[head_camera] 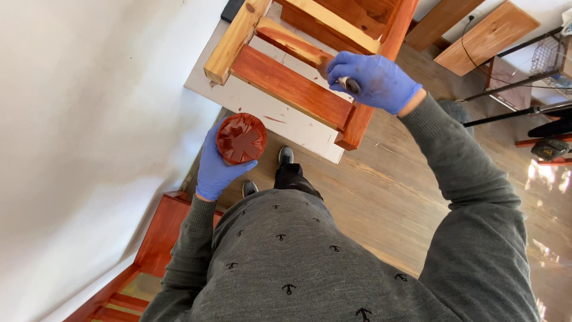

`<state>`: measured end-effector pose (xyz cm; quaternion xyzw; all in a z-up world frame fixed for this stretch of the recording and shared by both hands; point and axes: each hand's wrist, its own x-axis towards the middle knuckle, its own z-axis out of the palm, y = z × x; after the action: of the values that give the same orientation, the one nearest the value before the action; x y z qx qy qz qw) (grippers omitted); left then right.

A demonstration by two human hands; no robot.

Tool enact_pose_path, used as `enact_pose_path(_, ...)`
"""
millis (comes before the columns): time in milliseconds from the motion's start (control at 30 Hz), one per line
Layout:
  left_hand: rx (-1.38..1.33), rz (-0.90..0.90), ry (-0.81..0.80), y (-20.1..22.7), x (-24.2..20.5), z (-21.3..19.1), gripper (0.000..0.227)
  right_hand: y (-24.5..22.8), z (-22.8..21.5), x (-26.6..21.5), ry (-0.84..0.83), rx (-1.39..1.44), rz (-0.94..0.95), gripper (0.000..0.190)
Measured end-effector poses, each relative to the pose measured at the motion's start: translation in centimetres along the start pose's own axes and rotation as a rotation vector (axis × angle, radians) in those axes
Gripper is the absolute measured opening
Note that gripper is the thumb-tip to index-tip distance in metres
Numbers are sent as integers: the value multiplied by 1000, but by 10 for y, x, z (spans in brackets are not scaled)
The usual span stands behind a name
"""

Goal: The person applies reddish-brown stain to a wooden chair frame using a paintbrush. They repeatedly dip the brush into a small container and brush the stain onto the chair's legs and slats, working methodically across the structure.

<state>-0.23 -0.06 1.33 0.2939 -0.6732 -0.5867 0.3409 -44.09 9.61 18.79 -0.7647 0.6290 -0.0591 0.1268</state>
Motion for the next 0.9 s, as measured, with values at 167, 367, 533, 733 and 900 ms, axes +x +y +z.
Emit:
enact_pose_path(167, 75, -57, 47, -11, -9, -5, 119, -10, 19, -36, 83, -440, 25, 22)
enact_pose_path(367, 58, -38, 24, -17, -9, -1, 120, -6, 16, -2, -39, -111, 201, 31)
enact_pose_path(533, 61, -43, 21, -11, -10, 4, 119, 1, 10, 34, 325, 112, -153, 11)
enact_pose_path(733, 66, -67, 48, -8, -18, 3, 120, -4, -11, 37, 222, 129, -41, 16)
enact_pose_path(900, 22, -58, 41, -5, -22, 3, 118, -10, -29, 21, -114, 25, 322, 24)
